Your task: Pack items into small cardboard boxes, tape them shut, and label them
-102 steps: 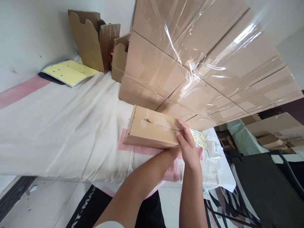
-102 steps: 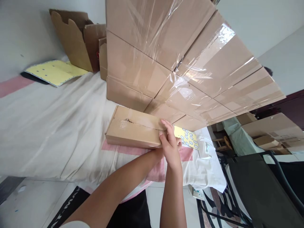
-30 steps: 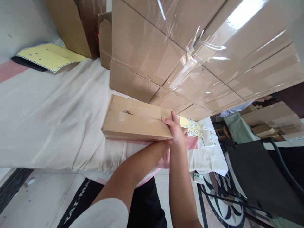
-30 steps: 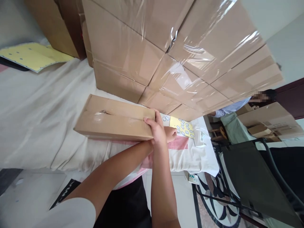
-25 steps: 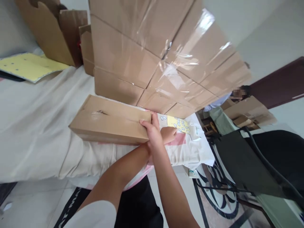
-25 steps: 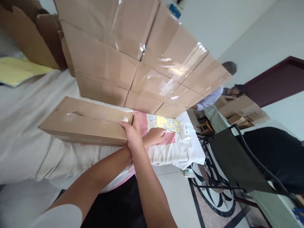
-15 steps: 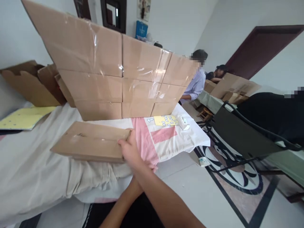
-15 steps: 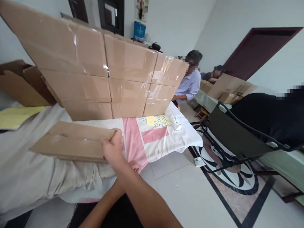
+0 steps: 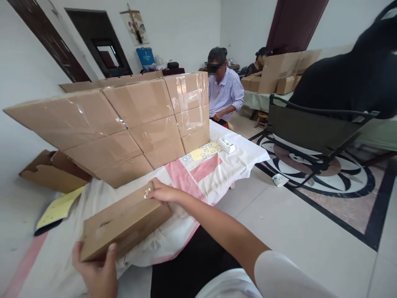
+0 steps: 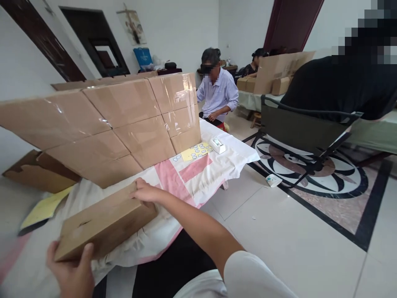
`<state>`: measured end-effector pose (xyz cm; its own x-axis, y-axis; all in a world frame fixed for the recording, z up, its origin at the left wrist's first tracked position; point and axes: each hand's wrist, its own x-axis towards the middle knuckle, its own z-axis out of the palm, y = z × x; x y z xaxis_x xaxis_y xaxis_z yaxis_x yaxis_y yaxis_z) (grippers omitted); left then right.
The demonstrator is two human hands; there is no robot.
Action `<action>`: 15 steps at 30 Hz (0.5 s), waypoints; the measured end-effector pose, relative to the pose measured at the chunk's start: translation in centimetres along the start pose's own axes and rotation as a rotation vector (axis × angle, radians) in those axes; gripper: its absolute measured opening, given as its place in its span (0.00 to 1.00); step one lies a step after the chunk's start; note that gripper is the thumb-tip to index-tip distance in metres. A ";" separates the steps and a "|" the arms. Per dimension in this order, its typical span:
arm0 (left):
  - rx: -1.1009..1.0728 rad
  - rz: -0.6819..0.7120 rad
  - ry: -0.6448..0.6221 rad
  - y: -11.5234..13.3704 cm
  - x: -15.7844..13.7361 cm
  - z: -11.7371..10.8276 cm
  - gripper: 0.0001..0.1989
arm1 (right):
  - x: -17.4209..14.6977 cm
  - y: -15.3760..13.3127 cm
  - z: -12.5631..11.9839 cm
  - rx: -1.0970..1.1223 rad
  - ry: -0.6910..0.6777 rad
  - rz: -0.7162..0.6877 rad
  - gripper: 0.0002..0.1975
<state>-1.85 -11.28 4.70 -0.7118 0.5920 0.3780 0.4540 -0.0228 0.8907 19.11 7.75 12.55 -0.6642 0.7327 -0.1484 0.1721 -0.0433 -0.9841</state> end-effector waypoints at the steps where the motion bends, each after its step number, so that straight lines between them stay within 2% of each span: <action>1: -0.038 -0.005 -0.007 1.5 0.4 1.2 0.64 | -0.4 0.1 -1.0 0.031 -0.034 0.019 0.27; 3: -0.047 0.088 -0.048 4.8 0.8 2.9 0.59 | -1.2 0.6 -2.9 0.108 -0.062 0.016 0.29; 5: 0.026 0.213 -0.076 7.8 1.2 4.0 0.55 | -1.7 1.0 -4.5 0.184 -0.012 -0.031 0.27; 7: 0.090 0.307 -0.096 9.4 1.5 4.8 0.51 | -1.7 1.4 -5.6 0.247 0.062 -0.060 0.24; 10: 0.088 0.337 -0.087 8.7 0.9 6.5 0.50 | -0.9 1.4 -6.6 0.278 0.120 -0.090 0.23; 13: 0.031 0.170 -0.048 6.4 -1.2 9.3 0.52 | -0.1 1.0 -8.5 0.158 0.144 -0.164 0.23; 15: 0.004 0.093 -0.094 5.6 -3.0 11.4 0.54 | 0.0 0.9 -10.7 0.077 0.139 -0.200 0.22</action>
<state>8.95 -3.96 5.64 -0.6129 0.6605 0.4337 0.5181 -0.0785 0.8517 27.02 15.00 12.73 -0.5723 0.8178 0.0598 -0.0121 0.0645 -0.9978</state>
